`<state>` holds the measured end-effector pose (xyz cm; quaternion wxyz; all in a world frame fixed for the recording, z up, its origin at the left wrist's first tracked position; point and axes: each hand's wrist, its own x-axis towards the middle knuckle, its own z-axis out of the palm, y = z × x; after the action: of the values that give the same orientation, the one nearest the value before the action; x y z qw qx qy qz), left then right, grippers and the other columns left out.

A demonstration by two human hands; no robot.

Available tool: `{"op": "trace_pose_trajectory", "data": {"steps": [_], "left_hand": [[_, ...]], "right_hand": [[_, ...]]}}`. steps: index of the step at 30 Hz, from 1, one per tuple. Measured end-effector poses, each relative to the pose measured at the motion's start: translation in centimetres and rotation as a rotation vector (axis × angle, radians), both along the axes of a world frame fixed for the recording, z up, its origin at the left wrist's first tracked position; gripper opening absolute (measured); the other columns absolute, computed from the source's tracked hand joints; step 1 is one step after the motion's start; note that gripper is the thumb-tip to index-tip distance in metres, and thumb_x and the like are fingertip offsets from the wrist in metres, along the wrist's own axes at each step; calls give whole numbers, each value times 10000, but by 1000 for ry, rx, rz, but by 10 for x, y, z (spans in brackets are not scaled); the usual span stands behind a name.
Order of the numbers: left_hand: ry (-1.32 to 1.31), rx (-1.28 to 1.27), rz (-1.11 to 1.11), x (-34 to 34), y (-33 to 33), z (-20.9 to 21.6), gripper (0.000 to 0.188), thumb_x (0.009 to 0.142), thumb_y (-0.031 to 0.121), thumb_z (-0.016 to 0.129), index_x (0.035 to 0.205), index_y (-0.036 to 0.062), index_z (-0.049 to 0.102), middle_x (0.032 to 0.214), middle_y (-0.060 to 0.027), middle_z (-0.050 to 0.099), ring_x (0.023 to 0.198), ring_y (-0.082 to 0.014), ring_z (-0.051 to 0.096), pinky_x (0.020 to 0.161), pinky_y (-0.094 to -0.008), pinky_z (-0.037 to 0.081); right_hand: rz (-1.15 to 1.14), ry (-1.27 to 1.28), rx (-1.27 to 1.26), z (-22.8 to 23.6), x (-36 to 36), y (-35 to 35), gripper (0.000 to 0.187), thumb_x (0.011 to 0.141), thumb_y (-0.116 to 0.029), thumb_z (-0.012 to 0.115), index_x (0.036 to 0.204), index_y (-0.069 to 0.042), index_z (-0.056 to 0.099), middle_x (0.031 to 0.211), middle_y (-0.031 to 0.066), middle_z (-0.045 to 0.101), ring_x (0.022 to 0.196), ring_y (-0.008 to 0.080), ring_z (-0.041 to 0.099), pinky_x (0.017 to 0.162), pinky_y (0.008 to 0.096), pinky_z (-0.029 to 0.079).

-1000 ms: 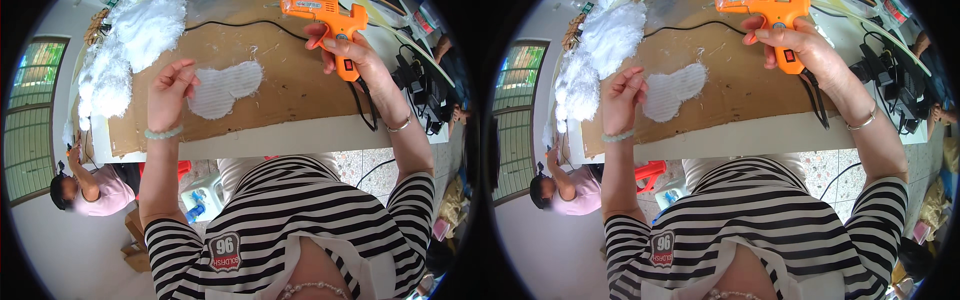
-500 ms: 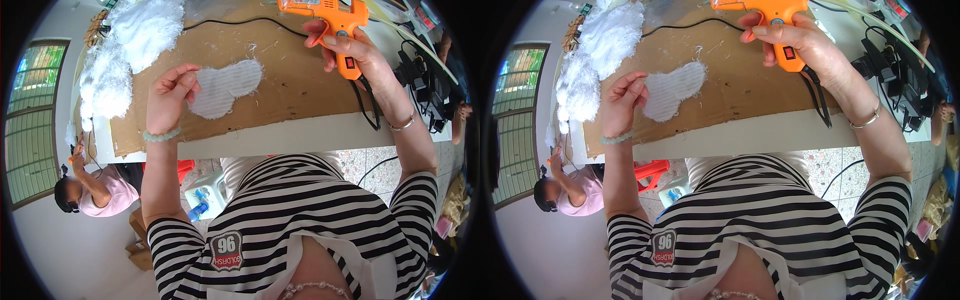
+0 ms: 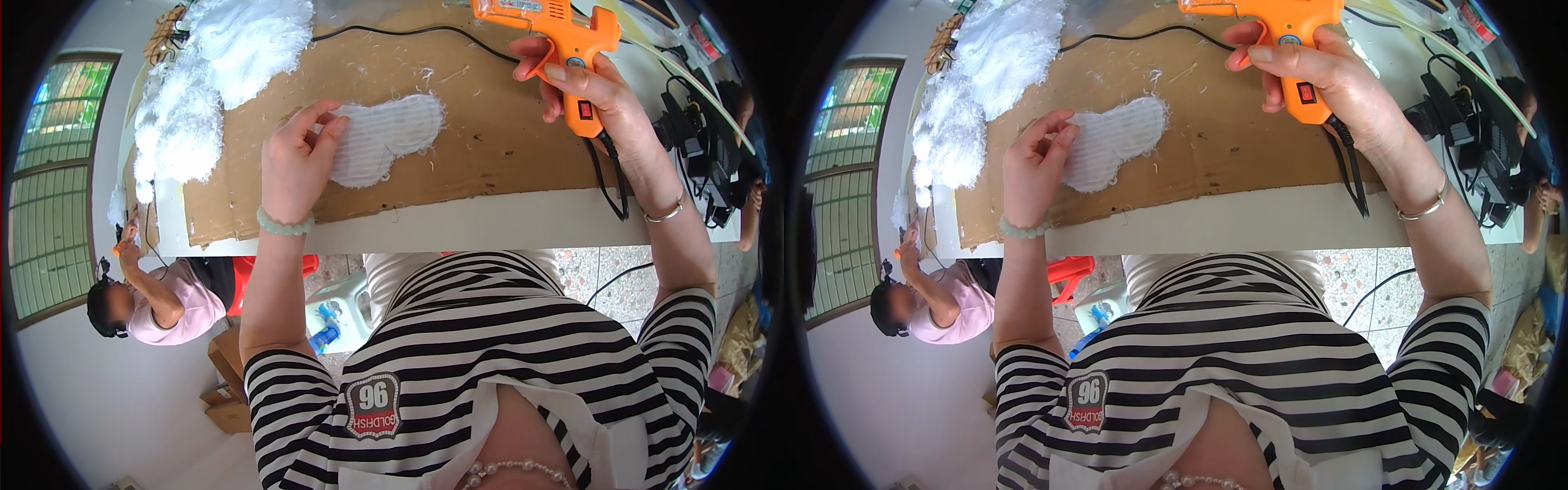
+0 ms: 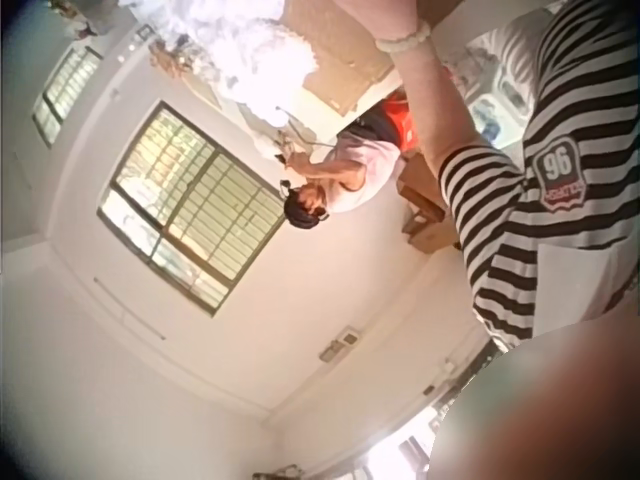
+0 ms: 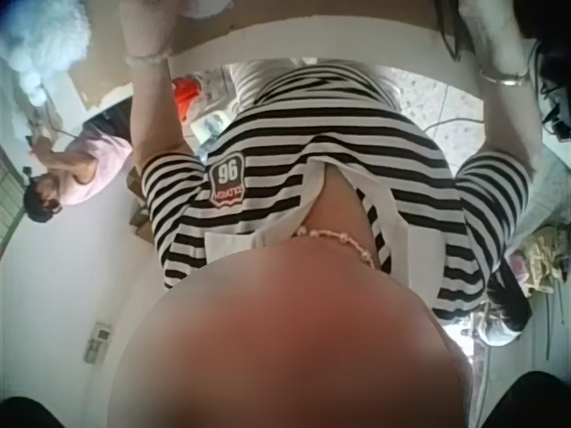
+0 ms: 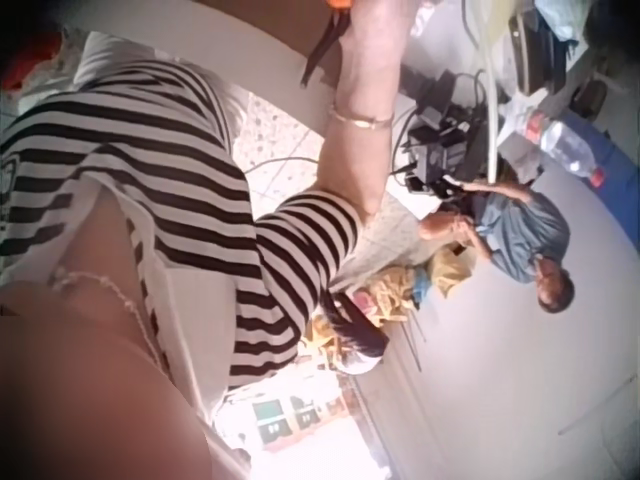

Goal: Applying hot glue to white material and attaching synthetic fiber padding to assemble a product.

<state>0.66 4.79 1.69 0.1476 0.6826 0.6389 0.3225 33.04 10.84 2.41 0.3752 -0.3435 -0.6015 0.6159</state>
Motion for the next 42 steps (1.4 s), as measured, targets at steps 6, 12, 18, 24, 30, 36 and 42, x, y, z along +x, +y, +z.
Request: {"op": "trace_pose_trajectory", "data": {"steps": [6, 12, 18, 24, 30, 36, 42], "left_hand": [[-116, 34, 30, -4, -4, 0, 180, 831, 33, 619, 1006, 15, 659, 825, -102, 652, 601, -134, 600, 576, -268, 474], [-238, 19, 42, -13, -9, -6, 241, 800, -52, 591, 1025, 15, 647, 869, -92, 641, 639, -129, 610, 604, -257, 490], [-204, 83, 36, -6, -9, -11, 263, 781, -65, 605, 1028, 18, 638, 871, -88, 639, 651, -131, 619, 600, -258, 494], [-102, 155, 35, -3, -13, -11, 269, 767, -56, 606, 1020, 28, 633, 847, -110, 649, 646, -180, 633, 599, -284, 503], [-14, 234, 32, -4, -14, -14, 227, 757, -37, 622, 973, 32, 630, 818, -127, 653, 659, -242, 640, 604, -331, 508], [-36, 412, 139, -11, -25, -10, 168, 772, -8, 641, 939, 8, 631, 819, -129, 653, 668, -265, 636, 593, -343, 506], [225, 394, -102, 14, -73, -8, 235, 746, 79, 715, 948, -11, 635, 962, -146, 650, 919, -312, 628, 758, -388, 514]], "right_hand": [[2, -21, 45, 10, -10, -12, 484, 847, -299, 568, 1215, 15, 547, 1004, 76, 626, 652, 98, 519, 638, 245, 457], [115, 20, -46, 29, -39, -19, 428, 882, -236, 551, 1243, -6, 537, 1079, 75, 612, 809, 123, 604, 749, 297, 527], [138, 161, -122, 16, -73, -12, 404, 898, -195, 551, 1240, 19, 519, 1121, 108, 594, 947, 196, 618, 826, 352, 533], [106, 220, -167, 2, -91, -9, 392, 889, -148, 573, 1229, 36, 508, 1134, 128, 586, 1001, 234, 613, 893, 380, 513], [116, 183, -205, -10, -95, -6, 382, 894, -157, 574, 1221, 29, 510, 1114, 119, 591, 1022, 228, 606, 916, 381, 497], [123, 175, -211, -12, -95, -6, 375, 897, -164, 574, 1218, 20, 518, 1095, 110, 597, 1026, 215, 604, 922, 368, 486], [126, 164, -207, -11, -94, -7, 380, 895, -161, 575, 1221, 26, 515, 1089, 109, 602, 1021, 211, 608, 929, 358, 478]]}}
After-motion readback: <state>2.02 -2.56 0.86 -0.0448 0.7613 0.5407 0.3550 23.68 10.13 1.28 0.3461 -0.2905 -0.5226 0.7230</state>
